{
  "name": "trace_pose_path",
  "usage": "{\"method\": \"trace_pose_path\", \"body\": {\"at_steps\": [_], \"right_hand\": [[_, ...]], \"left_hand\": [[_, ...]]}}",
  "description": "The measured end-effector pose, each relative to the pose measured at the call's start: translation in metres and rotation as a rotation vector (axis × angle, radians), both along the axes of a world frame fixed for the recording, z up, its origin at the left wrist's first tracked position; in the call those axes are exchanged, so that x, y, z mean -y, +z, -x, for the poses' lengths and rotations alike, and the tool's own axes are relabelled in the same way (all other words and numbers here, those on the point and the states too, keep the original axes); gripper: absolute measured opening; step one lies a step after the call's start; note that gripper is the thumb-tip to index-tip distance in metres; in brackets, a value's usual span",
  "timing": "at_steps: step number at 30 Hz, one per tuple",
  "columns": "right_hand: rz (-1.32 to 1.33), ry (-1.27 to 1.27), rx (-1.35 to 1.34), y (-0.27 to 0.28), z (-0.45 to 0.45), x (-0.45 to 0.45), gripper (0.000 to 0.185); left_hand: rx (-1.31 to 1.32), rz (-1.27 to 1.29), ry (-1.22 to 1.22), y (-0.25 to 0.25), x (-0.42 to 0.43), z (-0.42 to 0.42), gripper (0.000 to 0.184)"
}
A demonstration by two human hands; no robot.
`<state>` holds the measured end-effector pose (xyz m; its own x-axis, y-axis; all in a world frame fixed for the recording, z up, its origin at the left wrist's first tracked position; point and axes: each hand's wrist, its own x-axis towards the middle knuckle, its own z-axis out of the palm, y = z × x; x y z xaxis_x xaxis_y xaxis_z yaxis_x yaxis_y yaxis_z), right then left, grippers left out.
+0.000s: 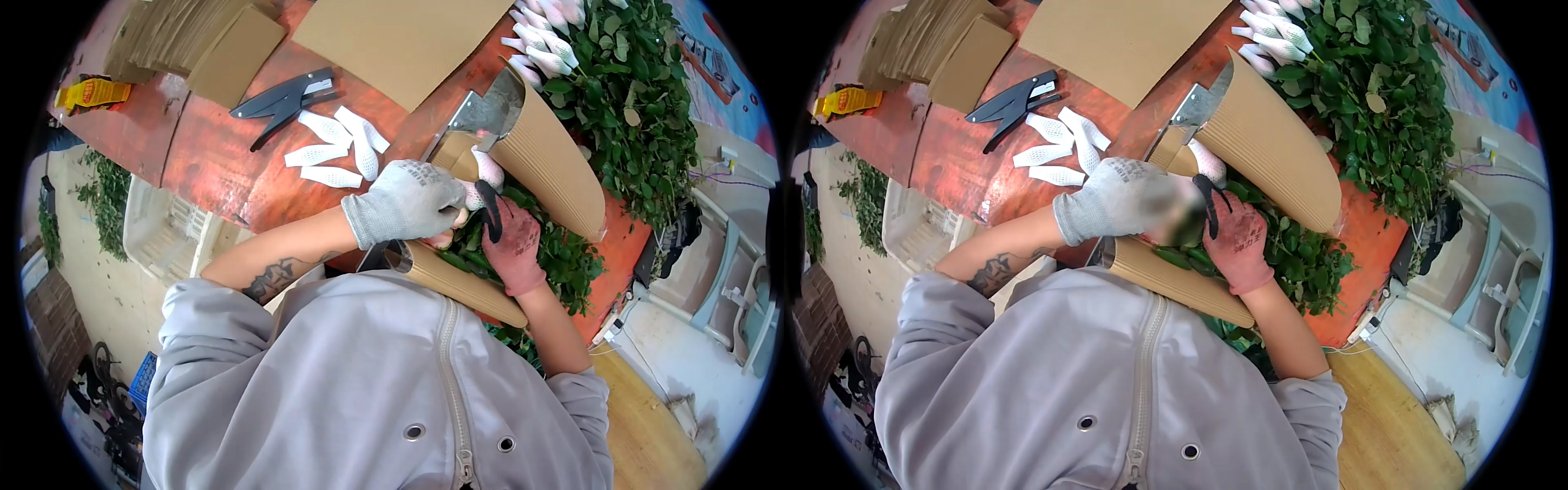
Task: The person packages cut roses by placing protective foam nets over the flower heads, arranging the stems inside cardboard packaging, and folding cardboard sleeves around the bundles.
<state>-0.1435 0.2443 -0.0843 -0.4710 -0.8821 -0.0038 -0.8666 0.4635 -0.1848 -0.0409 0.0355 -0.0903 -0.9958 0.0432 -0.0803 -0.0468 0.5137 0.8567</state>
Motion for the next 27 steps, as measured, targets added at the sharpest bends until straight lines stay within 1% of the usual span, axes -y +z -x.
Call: {"method": "trace_pose_path", "body": {"at_steps": [1, 3, 5, 6, 7, 9, 10, 11, 13, 14, 15, 17, 18, 19, 21, 22, 24, 25, 26, 27], "right_hand": [[0.000, 0.000, -0.013, -0.001, 0.000, 0.000, 0.035], [-0.022, -0.010, -0.007, 0.000, 0.000, 0.001, 0.035], [-0.044, -0.021, 0.001, 0.002, 0.000, 0.001, 0.035], [-0.044, -0.019, -0.006, 0.003, 0.000, 0.001, 0.035], [-0.043, -0.018, -0.014, 0.003, -0.001, 0.001, 0.035], [-0.035, -0.016, -0.021, 0.005, -0.003, 0.002, 0.036], [-0.030, -0.011, -0.033, 0.005, -0.002, 0.003, 0.036], [-0.026, -0.006, -0.035, 0.005, -0.002, 0.003, 0.036], [-0.035, 0.009, -0.038, 0.004, 0.000, 0.001, 0.041], [-0.034, 0.012, -0.042, 0.004, 0.000, 0.003, 0.041], [-0.059, -0.019, 0.006, 0.005, -0.001, 0.004, 0.043], [-0.082, -0.054, 0.050, 0.003, 0.000, 0.001, 0.045], [-0.078, -0.086, 0.095, -0.002, 0.002, -0.003, 0.046], [-0.070, -0.116, 0.142, -0.005, 0.003, -0.005, 0.047], [-0.053, -0.078, 0.123, -0.006, 0.007, -0.003, 0.044], [-0.045, -0.047, 0.102, -0.007, 0.007, -0.002, 0.041], [-0.015, -0.063, 0.155, -0.007, 0.008, -0.001, 0.039], [0.013, -0.079, 0.202, -0.007, 0.009, -0.001, 0.037], [0.009, -0.086, 0.202, -0.007, 0.009, -0.003, 0.037], [0.011, -0.070, 0.161, -0.008, 0.009, -0.002, 0.036]], "left_hand": [[0.001, 0.001, 0.002, 0.001, 0.001, -0.001, 0.022], [-0.003, -0.121, -0.020, 0.004, 0.006, -0.003, 0.020], [-0.124, -0.014, 0.135, -0.002, 0.025, -0.002, 0.019], [-0.017, -0.096, 0.248, -0.001, 0.039, -0.002, 0.014], [-0.015, -0.092, 0.244, 0.001, 0.044, 0.002, 0.014], [-0.112, 0.004, 0.140, 0.004, 0.048, 0.004, 0.022], [-0.121, 0.129, 0.018, 0.005, 0.043, 0.007, 0.024], [-0.122, 0.133, 0.023, 0.003, 0.037, 0.010, 0.024], [-0.202, 0.291, -0.168, -0.004, 0.025, 0.017, 0.020], [-0.196, 0.413, -0.238, -0.006, 0.024, 0.025, 0.017], [-0.199, 0.414, -0.236, -0.009, 0.026, 0.030, 0.017], [-0.217, 0.529, -0.444, -0.006, 0.031, 0.038, 0.011], [-0.232, 0.521, -0.472, -0.010, 0.034, 0.040, 0.009], [-0.229, 0.527, -0.470, -0.012, 0.036, 0.040, 0.009], [-0.443, 0.477, -0.434, -0.019, 0.043, 0.037, 0.009], [-0.437, 0.478, -0.436, -0.020, 0.049, 0.033, 0.009], [-0.557, 0.394, -0.226, -0.021, 0.073, 0.021, 0.008], [-0.547, 0.528, -0.251, -0.019, 0.095, 0.014, 0.007], [-0.232, 0.391, -0.116, -0.013, 0.109, 0.005, 0.006], [-0.262, 0.553, -0.056, -0.021, 0.123, -0.003, 0.012]]}}
